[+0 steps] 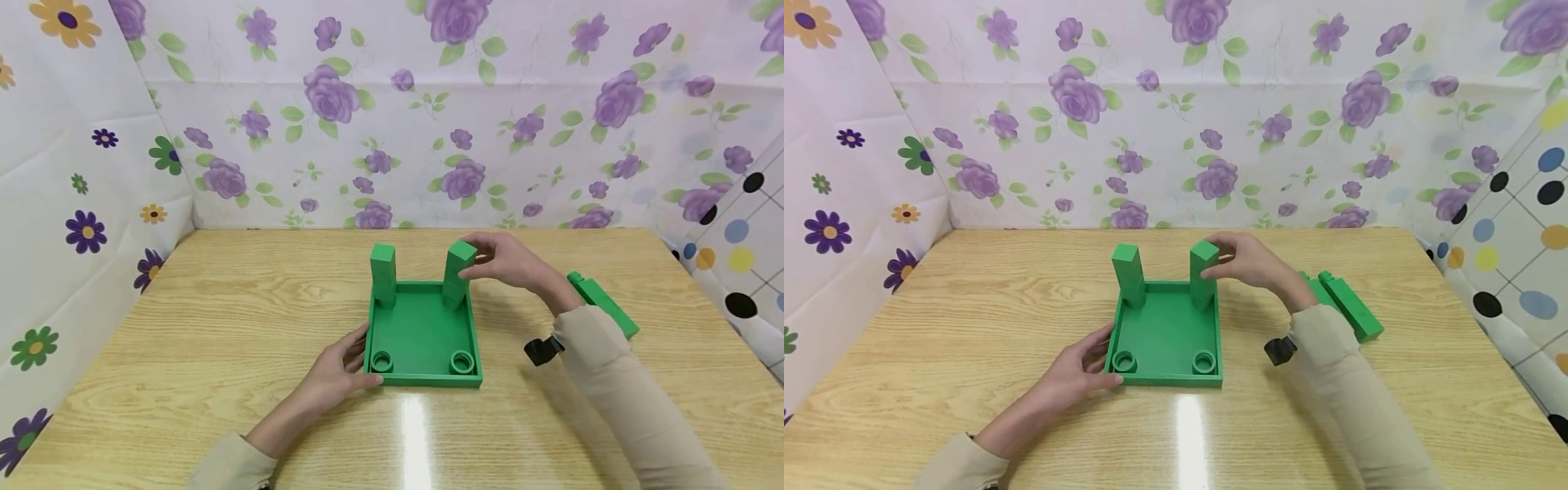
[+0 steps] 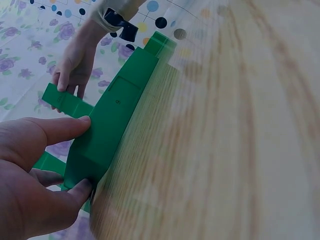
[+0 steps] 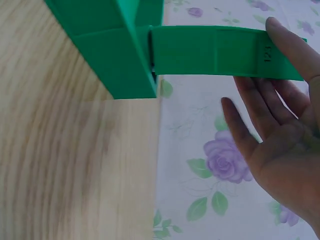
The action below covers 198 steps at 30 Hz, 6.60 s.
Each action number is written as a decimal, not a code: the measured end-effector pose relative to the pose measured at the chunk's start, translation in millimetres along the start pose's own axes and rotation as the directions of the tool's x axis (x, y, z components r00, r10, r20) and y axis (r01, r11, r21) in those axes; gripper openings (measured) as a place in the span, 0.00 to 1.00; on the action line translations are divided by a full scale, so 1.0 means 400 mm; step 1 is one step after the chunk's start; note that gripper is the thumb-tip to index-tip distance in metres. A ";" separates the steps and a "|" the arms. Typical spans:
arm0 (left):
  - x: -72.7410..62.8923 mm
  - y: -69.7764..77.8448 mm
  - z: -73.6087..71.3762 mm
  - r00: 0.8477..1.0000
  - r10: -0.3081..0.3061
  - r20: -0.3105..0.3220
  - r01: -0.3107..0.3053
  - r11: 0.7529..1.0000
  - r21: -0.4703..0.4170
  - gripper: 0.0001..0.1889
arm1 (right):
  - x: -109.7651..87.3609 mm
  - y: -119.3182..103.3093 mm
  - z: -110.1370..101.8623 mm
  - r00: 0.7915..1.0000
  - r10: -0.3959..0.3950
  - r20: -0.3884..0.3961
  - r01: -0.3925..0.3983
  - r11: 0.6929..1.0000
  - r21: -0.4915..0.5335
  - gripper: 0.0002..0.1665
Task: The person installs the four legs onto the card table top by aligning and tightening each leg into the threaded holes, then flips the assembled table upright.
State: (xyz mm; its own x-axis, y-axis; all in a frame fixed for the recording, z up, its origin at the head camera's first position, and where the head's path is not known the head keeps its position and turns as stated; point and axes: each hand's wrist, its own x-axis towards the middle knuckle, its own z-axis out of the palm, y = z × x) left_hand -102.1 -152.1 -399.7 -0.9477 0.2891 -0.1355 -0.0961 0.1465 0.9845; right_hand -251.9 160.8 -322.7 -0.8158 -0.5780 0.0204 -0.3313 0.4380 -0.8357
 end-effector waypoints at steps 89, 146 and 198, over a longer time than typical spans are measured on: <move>-0.002 -0.008 -0.001 1.000 -0.010 0.015 0.010 1.000 -0.022 0.47 | -0.002 0.008 0.100 0.953 0.030 -0.300 -0.037 0.999 -0.019 0.34; 0.002 -0.002 -0.002 1.000 0.002 0.012 -0.002 1.000 -0.017 0.47 | -0.009 -0.033 0.075 0.932 0.047 -0.359 -0.103 0.985 -0.137 0.28; -0.002 0.004 0.010 1.000 -0.004 -0.008 0.004 1.000 -0.018 0.47 | -0.238 0.045 0.031 0.936 0.033 -0.350 -0.156 0.931 -0.330 0.29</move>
State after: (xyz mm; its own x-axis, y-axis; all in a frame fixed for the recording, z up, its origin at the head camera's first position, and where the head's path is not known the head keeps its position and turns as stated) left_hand -100.3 -148.4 -398.6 -0.9498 0.2807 -0.1384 -0.1050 0.1305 0.9859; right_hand -174.2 215.3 -346.6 -0.9404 -0.2861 0.1838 -0.3378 0.7248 -0.6004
